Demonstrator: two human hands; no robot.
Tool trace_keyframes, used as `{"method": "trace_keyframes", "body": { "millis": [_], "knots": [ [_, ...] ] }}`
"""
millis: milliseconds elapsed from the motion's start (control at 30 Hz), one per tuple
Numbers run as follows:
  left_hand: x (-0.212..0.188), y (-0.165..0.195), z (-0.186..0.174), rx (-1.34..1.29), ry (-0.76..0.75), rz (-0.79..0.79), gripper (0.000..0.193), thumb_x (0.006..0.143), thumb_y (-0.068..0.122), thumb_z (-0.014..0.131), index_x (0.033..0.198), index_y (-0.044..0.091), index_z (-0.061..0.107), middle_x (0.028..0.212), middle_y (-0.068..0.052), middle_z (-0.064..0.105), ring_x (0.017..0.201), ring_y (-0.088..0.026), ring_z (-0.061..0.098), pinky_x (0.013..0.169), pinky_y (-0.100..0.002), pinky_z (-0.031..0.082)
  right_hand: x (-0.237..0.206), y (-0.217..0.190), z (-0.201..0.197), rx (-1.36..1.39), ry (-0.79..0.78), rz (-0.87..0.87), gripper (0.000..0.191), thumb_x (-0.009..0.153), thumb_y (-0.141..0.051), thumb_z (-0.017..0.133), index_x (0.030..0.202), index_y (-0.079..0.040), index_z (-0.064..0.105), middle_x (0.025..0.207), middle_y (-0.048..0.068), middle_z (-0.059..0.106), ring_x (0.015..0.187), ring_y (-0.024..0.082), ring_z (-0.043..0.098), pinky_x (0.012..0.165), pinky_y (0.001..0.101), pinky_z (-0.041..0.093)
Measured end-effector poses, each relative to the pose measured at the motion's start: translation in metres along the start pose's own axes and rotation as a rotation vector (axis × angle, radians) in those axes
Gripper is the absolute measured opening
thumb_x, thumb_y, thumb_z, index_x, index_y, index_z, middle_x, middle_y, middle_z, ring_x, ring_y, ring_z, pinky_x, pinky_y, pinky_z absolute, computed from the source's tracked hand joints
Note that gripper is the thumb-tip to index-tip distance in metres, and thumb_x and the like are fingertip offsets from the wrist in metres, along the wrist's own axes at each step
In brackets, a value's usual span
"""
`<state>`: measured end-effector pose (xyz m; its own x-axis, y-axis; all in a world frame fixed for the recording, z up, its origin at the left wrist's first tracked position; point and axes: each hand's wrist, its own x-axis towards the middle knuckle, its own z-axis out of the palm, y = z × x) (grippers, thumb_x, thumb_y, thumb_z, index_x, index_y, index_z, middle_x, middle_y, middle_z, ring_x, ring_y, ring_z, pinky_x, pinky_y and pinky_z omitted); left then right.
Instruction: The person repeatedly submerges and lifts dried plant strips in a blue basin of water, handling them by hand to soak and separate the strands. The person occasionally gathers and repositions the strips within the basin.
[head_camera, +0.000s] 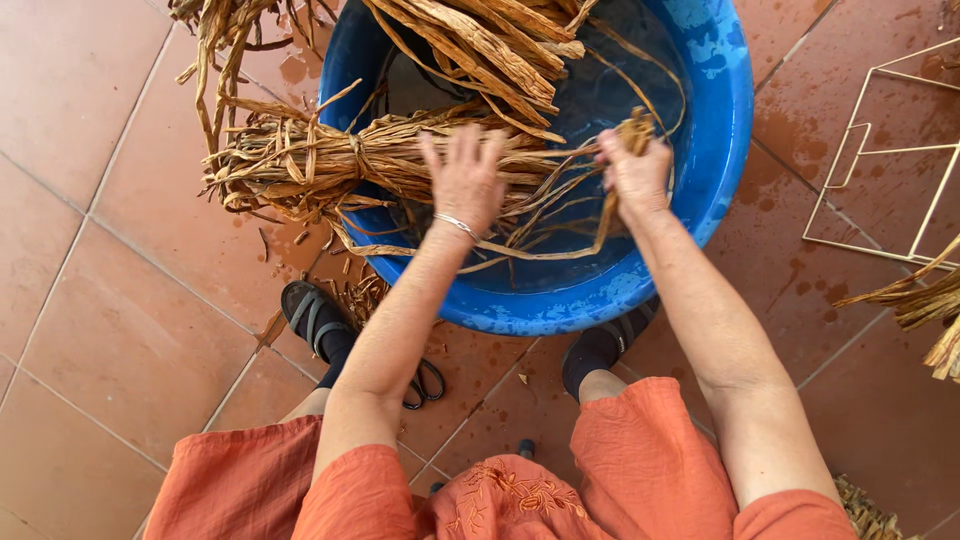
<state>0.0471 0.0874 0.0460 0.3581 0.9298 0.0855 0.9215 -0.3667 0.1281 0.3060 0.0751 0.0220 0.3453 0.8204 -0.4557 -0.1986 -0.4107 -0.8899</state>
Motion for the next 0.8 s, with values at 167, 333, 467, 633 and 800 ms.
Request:
{"method": "trace_keyframes", "body": {
  "millis": [167,333,467,633,800],
  "knots": [
    [-0.001,-0.049,-0.013,-0.215,-0.115,-0.153,0.096,0.063,0.025,0.088,0.145,0.015,0.039,0.148,-0.017,0.041,0.143,-0.038,0.034,0.119,-0.073,0.004,0.022,-0.024,-0.061,0.048,0.106,-0.127,0.013,0.102,-0.013,0.074,0.099,-0.002,0.067,0.075,0.005,0.067,0.047,0.008,0.052,0.040,0.0239,0.042],
    [0.002,-0.035,-0.021,-0.163,-0.200,-0.183,0.083,0.069,0.015,0.079,0.145,0.017,0.044,0.150,-0.017,0.041,0.141,-0.039,0.033,0.113,-0.077,0.001,0.009,-0.087,-0.111,-0.096,0.341,-0.349,0.015,0.106,-0.016,0.074,0.097,-0.006,0.068,0.074,0.003,0.068,0.049,0.008,0.057,0.040,0.0239,0.045],
    [0.015,-0.007,-0.034,-0.106,-0.080,-0.154,0.069,0.076,0.010,0.072,0.141,0.015,0.050,0.150,-0.013,0.043,0.143,-0.032,0.039,0.115,-0.075,0.009,-0.011,-0.114,-0.109,-0.030,0.084,-0.327,0.016,0.107,-0.016,0.077,0.098,-0.004,0.070,0.076,0.003,0.065,0.055,0.008,0.057,0.045,0.0240,0.046],
    [0.022,0.074,-0.042,-0.682,0.192,0.219,0.042,0.097,0.025,0.069,0.135,0.010,0.058,0.138,-0.011,0.059,0.134,-0.028,0.051,0.111,-0.051,0.033,-0.042,-0.121,-0.074,0.021,-0.235,-0.183,0.015,0.100,-0.012,0.081,0.094,-0.005,0.069,0.075,0.003,0.065,0.055,0.007,0.052,0.049,0.0233,0.044],
    [0.044,0.124,-0.032,-1.452,-0.314,0.006,0.026,0.108,0.026,0.059,0.121,0.006,0.069,0.091,-0.002,0.073,0.085,-0.010,0.072,0.076,-0.030,0.058,-0.057,-0.129,-0.050,0.005,-0.325,-0.235,0.013,0.098,-0.010,0.081,0.106,-0.003,0.074,0.081,0.000,0.066,0.061,0.005,0.053,0.055,0.0212,0.042]
  ]
}}
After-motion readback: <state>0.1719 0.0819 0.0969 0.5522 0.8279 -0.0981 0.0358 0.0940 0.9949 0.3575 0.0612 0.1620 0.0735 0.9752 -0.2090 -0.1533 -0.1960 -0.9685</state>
